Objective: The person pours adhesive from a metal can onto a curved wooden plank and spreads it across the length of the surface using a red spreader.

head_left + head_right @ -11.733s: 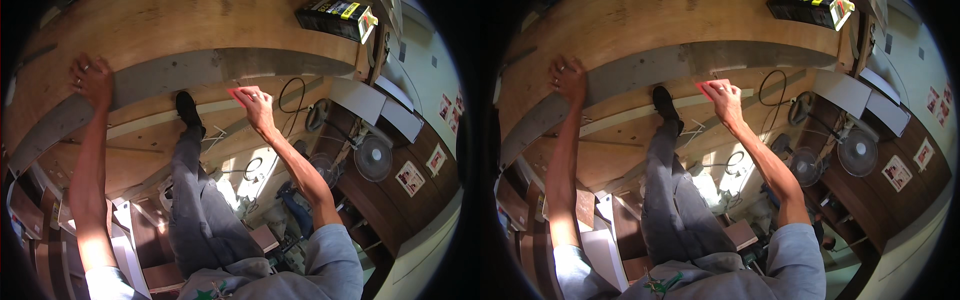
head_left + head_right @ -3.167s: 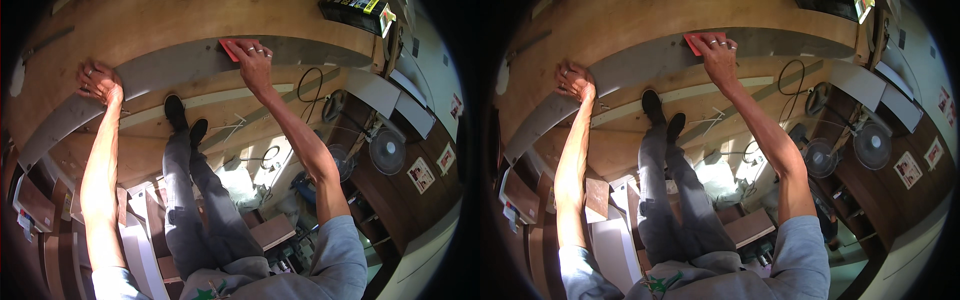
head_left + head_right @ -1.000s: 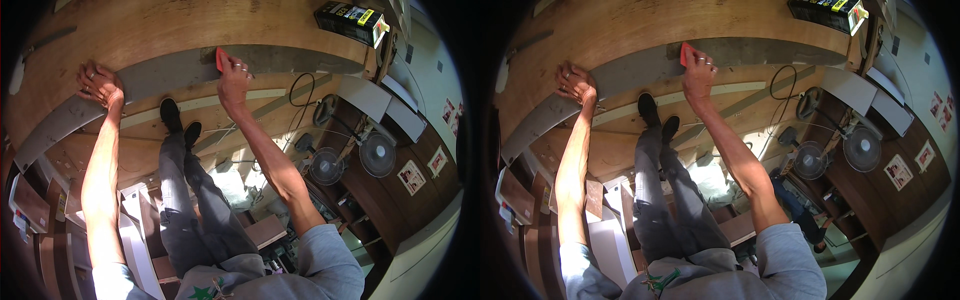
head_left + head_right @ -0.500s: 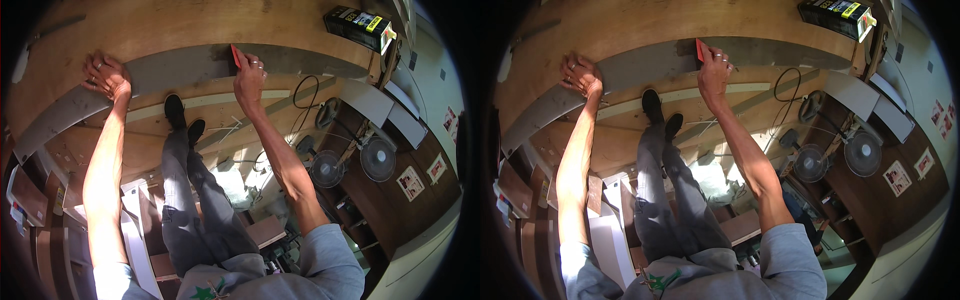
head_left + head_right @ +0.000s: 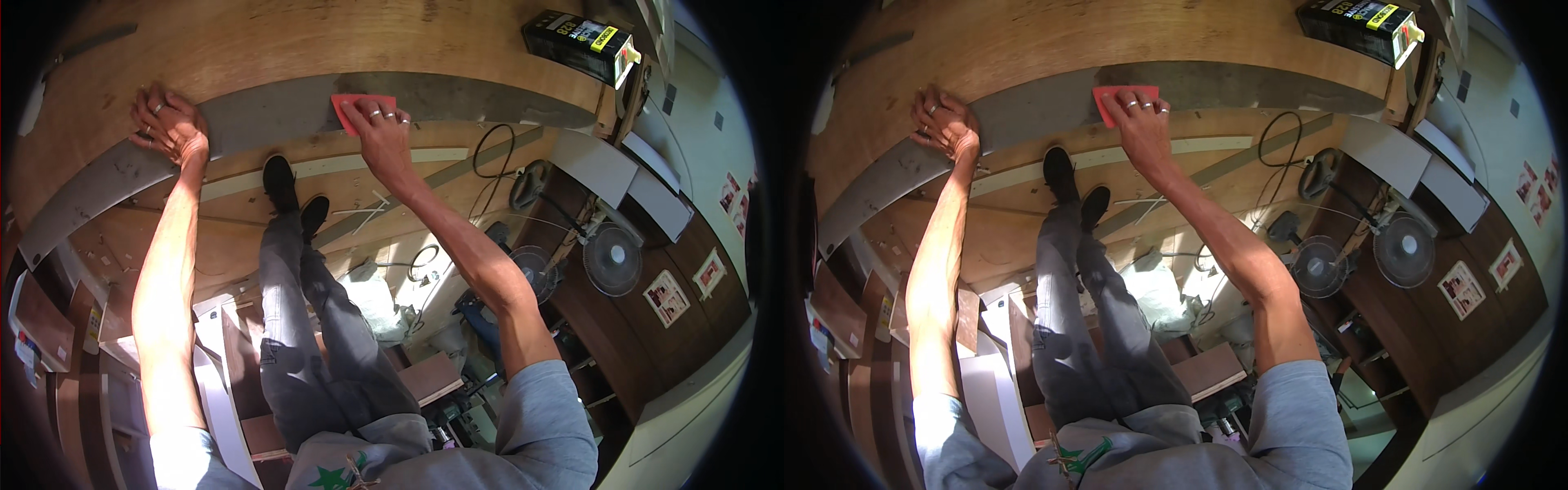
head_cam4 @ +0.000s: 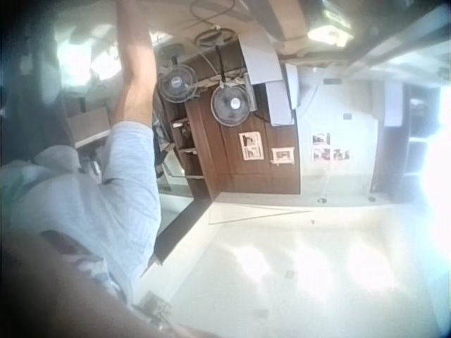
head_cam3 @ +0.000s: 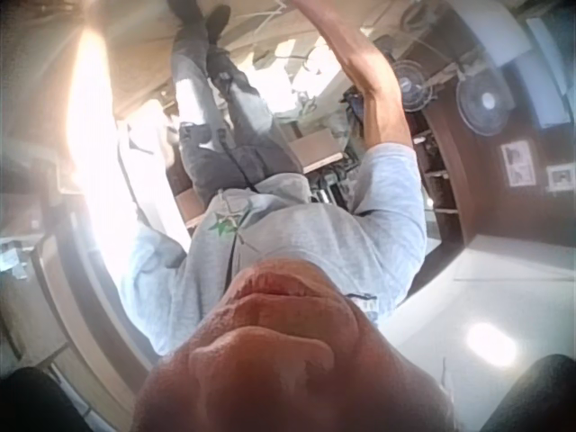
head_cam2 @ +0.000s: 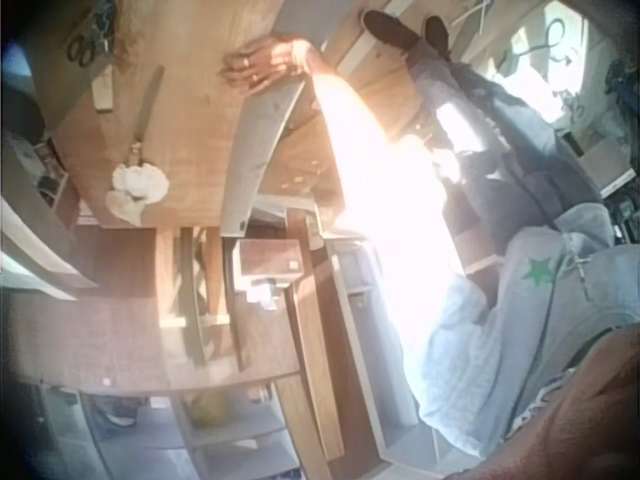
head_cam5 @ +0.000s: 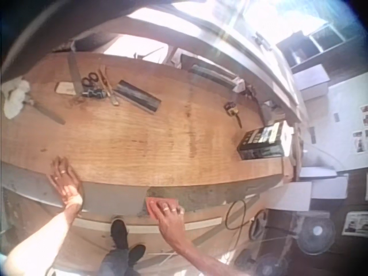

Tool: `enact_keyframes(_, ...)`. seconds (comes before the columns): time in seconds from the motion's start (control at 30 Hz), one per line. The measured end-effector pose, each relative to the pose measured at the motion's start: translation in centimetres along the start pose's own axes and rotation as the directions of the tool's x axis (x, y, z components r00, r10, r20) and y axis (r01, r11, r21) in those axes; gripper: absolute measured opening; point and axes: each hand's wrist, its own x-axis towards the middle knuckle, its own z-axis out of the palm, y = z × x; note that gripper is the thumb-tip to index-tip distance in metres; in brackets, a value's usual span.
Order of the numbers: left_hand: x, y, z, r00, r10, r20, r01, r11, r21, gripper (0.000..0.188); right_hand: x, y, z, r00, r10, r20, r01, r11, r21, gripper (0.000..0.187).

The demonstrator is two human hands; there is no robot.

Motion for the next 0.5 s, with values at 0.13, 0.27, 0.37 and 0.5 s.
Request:
enact_keyframes(0.13,0.1,0.1,0.1,1.000,0.003,0.003,-0.003,1.000,-0.009,0.038,-1.7,1.2,-0.3,0.996,-0.086,0.025,0.086,0.996,0.005,0.046)
enact_keyframes(0.27,-0.1,0.2,0.1,1.000,0.011,-0.004,-0.011,1.000,-0.016,0.038,-3.2,1.3,-0.6,0.995,-0.092,0.041,0.091,0.995,0.031,0.050)
enact_keyframes(0.37,0.0,0.2,0.0,1.000,0.004,0.002,-0.004,1.000,0.001,0.038,-5.0,1.1,-0.8,0.988,-0.074,0.134,0.071,0.997,0.033,0.047)
enact_keyframes(0.5,0.2,-0.1,0.2,1.000,0.010,0.005,-0.010,0.999,0.036,0.039,-5.6,1.2,-1.6,0.986,-0.048,0.158,0.036,0.996,0.076,0.050)
